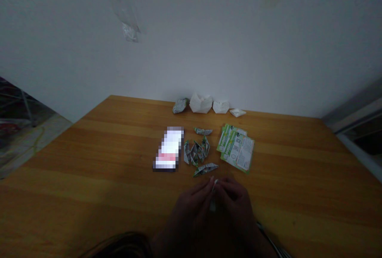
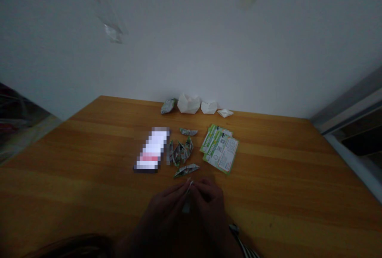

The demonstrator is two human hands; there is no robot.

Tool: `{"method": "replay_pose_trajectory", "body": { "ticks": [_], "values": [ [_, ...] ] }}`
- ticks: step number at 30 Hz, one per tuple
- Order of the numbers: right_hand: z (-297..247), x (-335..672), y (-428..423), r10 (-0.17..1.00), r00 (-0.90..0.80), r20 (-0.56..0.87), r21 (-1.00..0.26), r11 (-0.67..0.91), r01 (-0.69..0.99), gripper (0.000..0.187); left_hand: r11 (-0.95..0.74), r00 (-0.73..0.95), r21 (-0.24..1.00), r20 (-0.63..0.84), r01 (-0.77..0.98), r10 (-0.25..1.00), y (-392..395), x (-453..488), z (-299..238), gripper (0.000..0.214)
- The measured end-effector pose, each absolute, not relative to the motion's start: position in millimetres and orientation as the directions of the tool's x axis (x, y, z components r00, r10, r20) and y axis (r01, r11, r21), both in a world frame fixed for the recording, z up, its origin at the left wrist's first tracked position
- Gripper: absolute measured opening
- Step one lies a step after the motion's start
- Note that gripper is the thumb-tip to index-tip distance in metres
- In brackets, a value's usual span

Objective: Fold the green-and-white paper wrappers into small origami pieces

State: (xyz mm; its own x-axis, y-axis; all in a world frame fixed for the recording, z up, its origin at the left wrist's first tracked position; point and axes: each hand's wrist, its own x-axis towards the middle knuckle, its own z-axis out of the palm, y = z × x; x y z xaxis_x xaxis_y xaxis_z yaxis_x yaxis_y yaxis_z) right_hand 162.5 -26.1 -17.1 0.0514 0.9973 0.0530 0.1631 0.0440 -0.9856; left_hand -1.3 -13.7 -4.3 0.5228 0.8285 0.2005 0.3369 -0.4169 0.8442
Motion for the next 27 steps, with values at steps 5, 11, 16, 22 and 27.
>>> {"method": "replay_pose_trajectory", "body": {
  "ticks": [5, 11, 16, 22, 27],
  "values": [
    [-19, 165, -27, 0.994, 0.052, 0.097, -0.949, 0.077, 0.304, 0.025, -0.352, 0.541, 0.883, 0.139, 0.312, 0.83, -13, -3, -7, 0.045],
    [-20, 167, -27, 0.997, 0.07, 0.034, -0.937, 0.007, 0.351, 0.025, -0.116, 0.412, 0.957, -0.004, 0.267, 0.911, -8, -5, -8, 0.04],
    [-19, 170, -25, 0.999, 0.036, -0.039, -0.967, -0.047, 0.249, 0.028, 0.065, 0.39, 0.988, -0.115, 0.138, 0.914, -2, -6, -7, 0.021],
    [-20, 171, -25, 1.0, 0.026, -0.001, -0.946, -0.009, 0.324, 0.034, 0.068, 0.425, 0.992, -0.109, 0.111, 0.899, -1, -5, -4, 0.026],
    [-22, 172, -23, 0.997, 0.064, -0.031, -0.969, -0.046, 0.243, 0.031, 0.043, 0.436, 0.996, -0.074, 0.08, 0.897, -1, -5, 3, 0.03]
  ]
}}
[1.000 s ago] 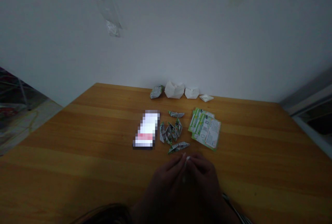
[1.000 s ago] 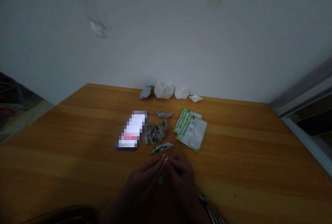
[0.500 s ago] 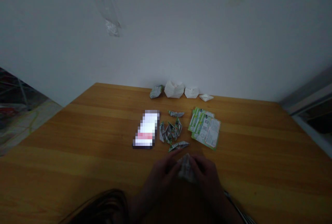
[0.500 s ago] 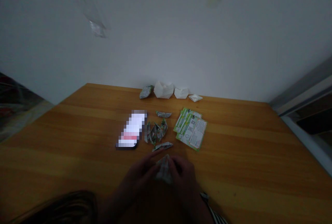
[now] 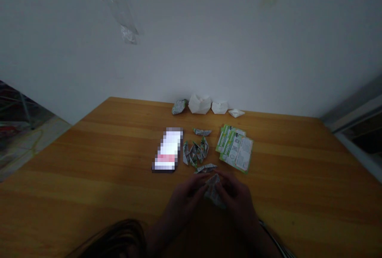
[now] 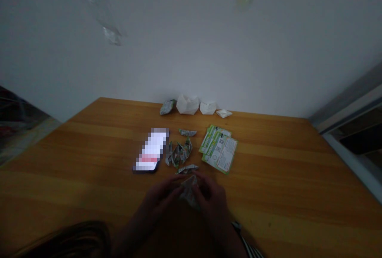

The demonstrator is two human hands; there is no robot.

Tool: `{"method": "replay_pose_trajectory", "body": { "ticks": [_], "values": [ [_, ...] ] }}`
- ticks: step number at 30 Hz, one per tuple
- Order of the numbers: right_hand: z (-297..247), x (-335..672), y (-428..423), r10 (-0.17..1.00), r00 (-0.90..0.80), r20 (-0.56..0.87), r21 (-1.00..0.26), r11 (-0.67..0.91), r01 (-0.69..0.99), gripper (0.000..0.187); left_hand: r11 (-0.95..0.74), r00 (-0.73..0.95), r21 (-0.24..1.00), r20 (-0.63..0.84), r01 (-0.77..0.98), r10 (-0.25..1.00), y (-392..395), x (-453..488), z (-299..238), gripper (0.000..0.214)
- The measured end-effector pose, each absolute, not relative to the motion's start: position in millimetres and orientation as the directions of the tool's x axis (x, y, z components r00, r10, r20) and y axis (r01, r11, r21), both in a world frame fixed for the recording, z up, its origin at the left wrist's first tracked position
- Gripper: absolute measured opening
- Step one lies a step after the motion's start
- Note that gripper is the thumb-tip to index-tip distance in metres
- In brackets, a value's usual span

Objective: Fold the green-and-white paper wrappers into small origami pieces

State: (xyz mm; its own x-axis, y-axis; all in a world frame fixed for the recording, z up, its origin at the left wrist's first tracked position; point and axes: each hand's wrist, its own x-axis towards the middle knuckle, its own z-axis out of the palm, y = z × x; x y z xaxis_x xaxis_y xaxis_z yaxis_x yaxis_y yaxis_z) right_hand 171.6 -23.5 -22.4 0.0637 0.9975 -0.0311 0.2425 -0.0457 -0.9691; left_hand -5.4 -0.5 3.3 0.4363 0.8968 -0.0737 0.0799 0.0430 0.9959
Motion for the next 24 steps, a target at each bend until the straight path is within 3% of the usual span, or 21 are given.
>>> {"method": "replay_pose_trajectory", "body": {
  "ticks": [5, 10, 12, 15, 17, 21, 24],
  "values": [
    [-22, 175, -23, 0.989, 0.099, -0.106, -0.985, -0.118, 0.126, 0.013, 0.053, 0.452, 0.991, -0.104, 0.124, 0.886, 0, -6, 11, 0.023],
    [-22, 181, -21, 0.977, 0.184, 0.107, -0.98, 0.072, 0.187, 0.01, 0.058, 0.443, 0.993, -0.098, 0.102, 0.891, 1, -5, 16, 0.016],
    [-25, 183, -21, 0.982, 0.178, 0.063, -0.994, 0.046, 0.095, 0.008, 0.088, 0.422, 0.991, -0.124, 0.104, 0.898, 1, -4, 14, 0.014],
    [-34, 183, -21, 0.995, 0.039, -0.092, -0.979, -0.083, -0.188, 0.006, 0.176, 0.381, 0.984, -0.173, 0.027, 0.908, 0, -4, 6, 0.019],
    [-38, 180, -22, 0.993, -0.064, -0.096, -0.951, -0.11, -0.287, 0.011, 0.226, 0.412, 0.974, -0.198, -0.021, 0.889, 0, -4, 0, 0.028],
    [-35, 173, -24, 0.97, -0.232, -0.069, -0.96, -0.128, -0.25, 0.011, 0.29, 0.51, 0.957, -0.242, -0.015, 0.825, 0, -4, -8, 0.039],
    [-31, 171, -22, 0.97, -0.23, -0.073, -0.97, -0.123, -0.209, 0.021, 0.277, 0.49, 0.959, -0.216, -0.054, 0.845, 1, -5, -8, 0.048]
  ]
}}
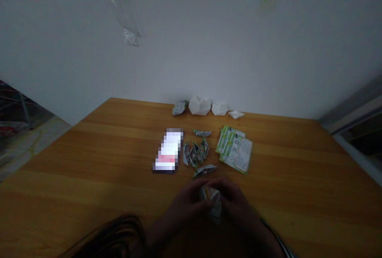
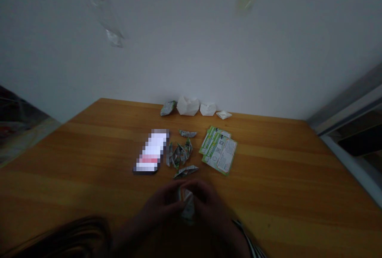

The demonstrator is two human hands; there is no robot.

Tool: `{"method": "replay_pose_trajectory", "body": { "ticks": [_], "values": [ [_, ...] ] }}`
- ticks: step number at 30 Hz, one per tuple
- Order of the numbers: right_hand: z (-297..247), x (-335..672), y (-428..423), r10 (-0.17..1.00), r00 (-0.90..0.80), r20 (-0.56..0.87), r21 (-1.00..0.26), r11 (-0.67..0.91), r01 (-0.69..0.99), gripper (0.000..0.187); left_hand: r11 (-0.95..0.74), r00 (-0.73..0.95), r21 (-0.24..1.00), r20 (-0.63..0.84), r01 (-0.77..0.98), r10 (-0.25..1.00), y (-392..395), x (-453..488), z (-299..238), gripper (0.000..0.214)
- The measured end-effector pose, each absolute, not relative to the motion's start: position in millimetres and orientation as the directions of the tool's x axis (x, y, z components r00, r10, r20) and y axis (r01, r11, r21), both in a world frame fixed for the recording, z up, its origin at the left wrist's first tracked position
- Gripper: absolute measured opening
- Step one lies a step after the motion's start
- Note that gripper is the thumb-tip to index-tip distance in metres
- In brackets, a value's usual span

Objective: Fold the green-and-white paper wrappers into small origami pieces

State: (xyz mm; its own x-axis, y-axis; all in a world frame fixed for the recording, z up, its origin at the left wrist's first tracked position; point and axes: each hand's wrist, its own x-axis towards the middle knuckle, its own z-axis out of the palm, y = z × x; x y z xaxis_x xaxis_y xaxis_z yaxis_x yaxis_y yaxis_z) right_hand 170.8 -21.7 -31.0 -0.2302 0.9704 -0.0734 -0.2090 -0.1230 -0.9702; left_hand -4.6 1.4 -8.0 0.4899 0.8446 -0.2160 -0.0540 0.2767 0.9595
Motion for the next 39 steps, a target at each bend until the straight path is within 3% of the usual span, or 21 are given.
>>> {"method": "replay_pose_trajectory", "body": {
  "ticks": [4, 7, 9, 11, 14, 17, 21, 27, 31, 39],
  "values": [
    [-31, 169, -20, 0.981, -0.161, -0.112, -0.949, -0.154, -0.274, 0.042, 0.28, 0.172, 0.946, -0.306, 0.162, 0.936, 3, -5, -4, 0.025],
    [-31, 166, -23, 0.982, -0.161, -0.096, -0.96, -0.134, -0.244, 0.046, 0.272, 0.034, 0.939, -0.285, 0.21, 0.958, 3, -5, -2, 0.025],
    [-32, 165, -24, 0.995, -0.066, -0.077, -0.986, -0.086, -0.144, 0.044, 0.237, 0.083, 0.96, -0.251, 0.152, 0.964, 3, -5, -4, 0.023],
    [-35, 167, -23, 0.999, 0.001, -0.051, -0.997, -0.05, -0.063, 0.031, 0.209, 0.24, 0.975, -0.22, 0.07, 0.946, 3, -6, -9, 0.029],
    [-43, 174, -19, 0.997, -0.065, -0.034, -0.999, -0.033, 0.022, 0.012, 0.113, 0.477, 0.993, -0.115, 0.033, 0.871, 5, -12, -19, 0.044],
    [-52, 182, -13, 0.992, -0.123, -0.024, -0.999, -0.02, 0.029, 0.015, -0.143, 0.537, 0.967, 0.008, 0.209, 0.844, 10, -20, -28, 0.038],
    [-54, 184, -11, 0.974, -0.213, 0.074, -0.996, 0.061, -0.065, 0.03, -0.326, 0.593, 0.907, 0.112, 0.266, 0.797, 15, -24, -26, 0.056],
    [-46, 178, -16, 0.945, -0.271, 0.182, -0.983, 0.165, -0.084, 0.045, -0.381, 0.607, 0.879, 0.141, 0.287, 0.782, 15, -25, -9, 0.046],
    [-46, 180, -21, 0.928, -0.311, 0.206, -0.979, 0.195, -0.066, 0.048, -0.417, 0.645, 0.877, 0.179, 0.237, 0.743, 14, -27, -8, 0.054],
    [-49, 180, -24, 0.926, -0.322, 0.198, -0.98, 0.175, -0.1, 0.05, -0.285, 0.62, 0.939, 0.11, 0.191, 0.777, 11, -29, -13, 0.053]
  ]
}}
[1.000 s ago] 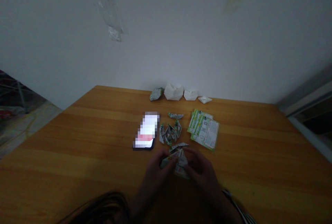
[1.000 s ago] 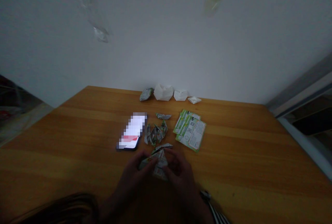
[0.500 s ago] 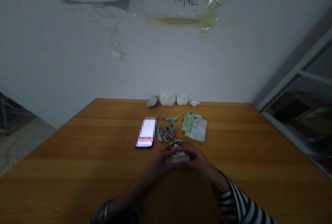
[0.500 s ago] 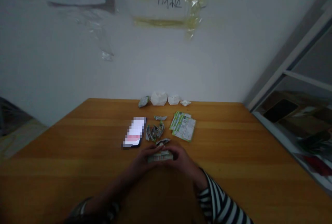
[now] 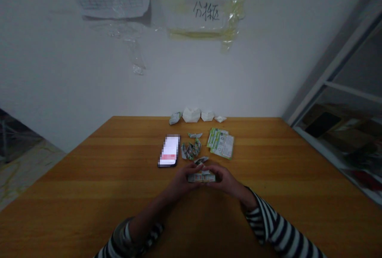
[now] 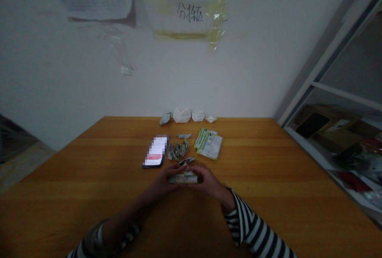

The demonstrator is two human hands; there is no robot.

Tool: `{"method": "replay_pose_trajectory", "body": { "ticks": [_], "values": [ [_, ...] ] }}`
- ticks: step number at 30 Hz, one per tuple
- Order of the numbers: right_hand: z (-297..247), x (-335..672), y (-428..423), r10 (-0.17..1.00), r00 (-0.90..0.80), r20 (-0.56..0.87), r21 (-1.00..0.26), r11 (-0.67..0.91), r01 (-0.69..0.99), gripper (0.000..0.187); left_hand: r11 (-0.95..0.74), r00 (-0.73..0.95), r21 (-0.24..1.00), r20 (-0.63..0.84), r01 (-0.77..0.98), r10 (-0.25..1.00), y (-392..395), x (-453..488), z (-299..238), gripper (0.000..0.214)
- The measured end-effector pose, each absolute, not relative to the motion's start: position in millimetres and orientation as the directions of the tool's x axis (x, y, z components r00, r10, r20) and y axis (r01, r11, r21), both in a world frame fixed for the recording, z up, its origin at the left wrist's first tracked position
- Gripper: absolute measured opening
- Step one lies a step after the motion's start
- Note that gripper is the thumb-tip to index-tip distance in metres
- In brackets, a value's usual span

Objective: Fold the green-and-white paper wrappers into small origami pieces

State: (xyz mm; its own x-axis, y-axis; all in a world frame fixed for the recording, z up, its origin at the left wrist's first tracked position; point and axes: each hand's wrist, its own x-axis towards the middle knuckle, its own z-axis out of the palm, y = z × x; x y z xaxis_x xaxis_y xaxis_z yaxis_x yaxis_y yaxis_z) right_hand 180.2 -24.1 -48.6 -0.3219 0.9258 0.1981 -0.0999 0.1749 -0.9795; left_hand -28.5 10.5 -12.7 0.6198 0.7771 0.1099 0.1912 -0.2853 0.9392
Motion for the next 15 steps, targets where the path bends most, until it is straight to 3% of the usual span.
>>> {"method": "replay_pose_trajectory", "body": {
  "ticks": [8, 13, 15],
  "values": [
    [-41, 180, -32, 0.918, -0.357, 0.172, -0.984, 0.143, -0.105, 0.053, -0.093, 0.566, 0.987, 0.001, 0.134, 0.824, 4, -34, -10, 0.048],
    [-38, 173, -42, 0.947, -0.226, 0.229, -0.973, 0.232, -0.013, 0.038, 0.006, 0.545, 0.996, -0.052, 0.086, 0.837, 3, -31, -10, 0.048],
    [-24, 170, -43, 0.936, -0.243, 0.256, -0.959, 0.277, 0.058, 0.025, 0.088, 0.59, 0.992, -0.127, 0.095, 0.797, 7, -28, -4, 0.035]
  ]
}}
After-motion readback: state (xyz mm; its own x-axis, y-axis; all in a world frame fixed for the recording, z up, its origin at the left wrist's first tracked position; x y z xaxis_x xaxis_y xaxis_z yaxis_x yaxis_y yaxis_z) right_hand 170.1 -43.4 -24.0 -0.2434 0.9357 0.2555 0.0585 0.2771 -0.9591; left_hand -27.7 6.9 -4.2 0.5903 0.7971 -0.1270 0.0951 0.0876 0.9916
